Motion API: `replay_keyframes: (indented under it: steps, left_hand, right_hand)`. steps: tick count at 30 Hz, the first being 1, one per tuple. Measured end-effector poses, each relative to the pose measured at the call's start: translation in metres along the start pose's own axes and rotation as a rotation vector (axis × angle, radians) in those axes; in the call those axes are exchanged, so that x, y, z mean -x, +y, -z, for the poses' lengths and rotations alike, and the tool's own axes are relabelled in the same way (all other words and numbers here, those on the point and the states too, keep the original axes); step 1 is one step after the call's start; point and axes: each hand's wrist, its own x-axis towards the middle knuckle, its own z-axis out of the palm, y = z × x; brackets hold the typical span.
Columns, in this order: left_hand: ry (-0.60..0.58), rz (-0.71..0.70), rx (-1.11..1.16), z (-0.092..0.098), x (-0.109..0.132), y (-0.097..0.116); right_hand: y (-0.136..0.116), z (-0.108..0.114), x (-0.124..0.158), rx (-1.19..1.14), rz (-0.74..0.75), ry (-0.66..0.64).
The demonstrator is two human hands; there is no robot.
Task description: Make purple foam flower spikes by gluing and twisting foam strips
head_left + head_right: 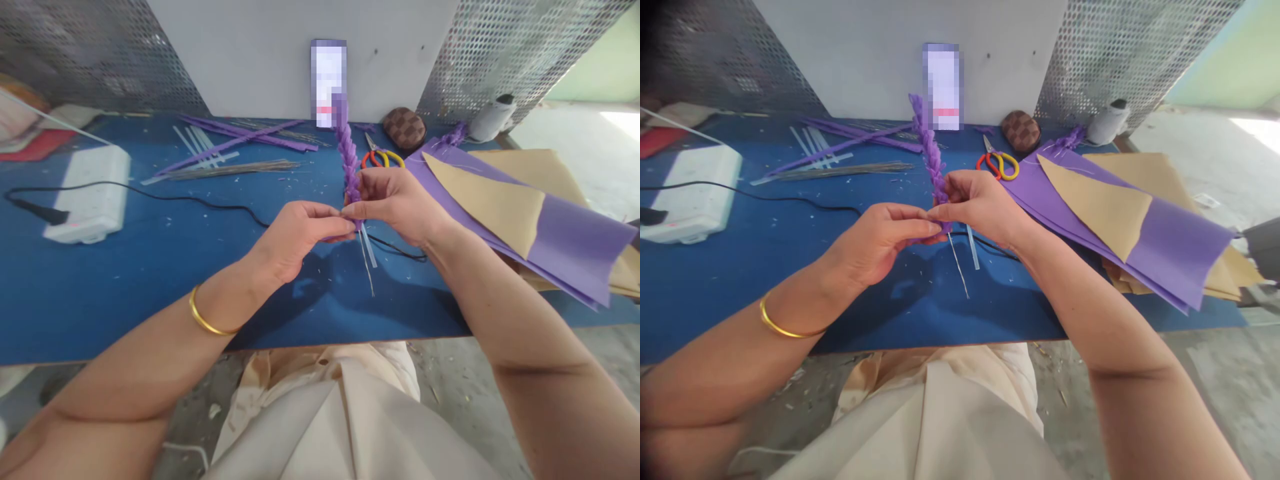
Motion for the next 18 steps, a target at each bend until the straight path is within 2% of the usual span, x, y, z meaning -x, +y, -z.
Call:
replay_keyframes:
  steps: [6, 12, 14, 18]
  left_hand:
    - [0.084, -0.028, -0.130, -0.004, 0.001, -0.001]
    - [0.130, -0.029, -0.143, -0.006, 0.000, -0.002]
    - [0.125, -0.022, -0.114, -0.006, -0.001, -0.003]
    - [0.085, 0.000, 0.001, -0.004, -0.001, -0.001]
  right_hand:
    - [0.003, -0.007, 0.001, 0.002, -0.045, 0.047]
    - [0.004, -0.010, 0.001, -0.011, -0.057, 0.092]
    - [0.003, -0.009, 0.001, -0.038, -0.064, 0.076]
    - [0.001, 0.002, 0.000, -0.129, -0.106, -0.036]
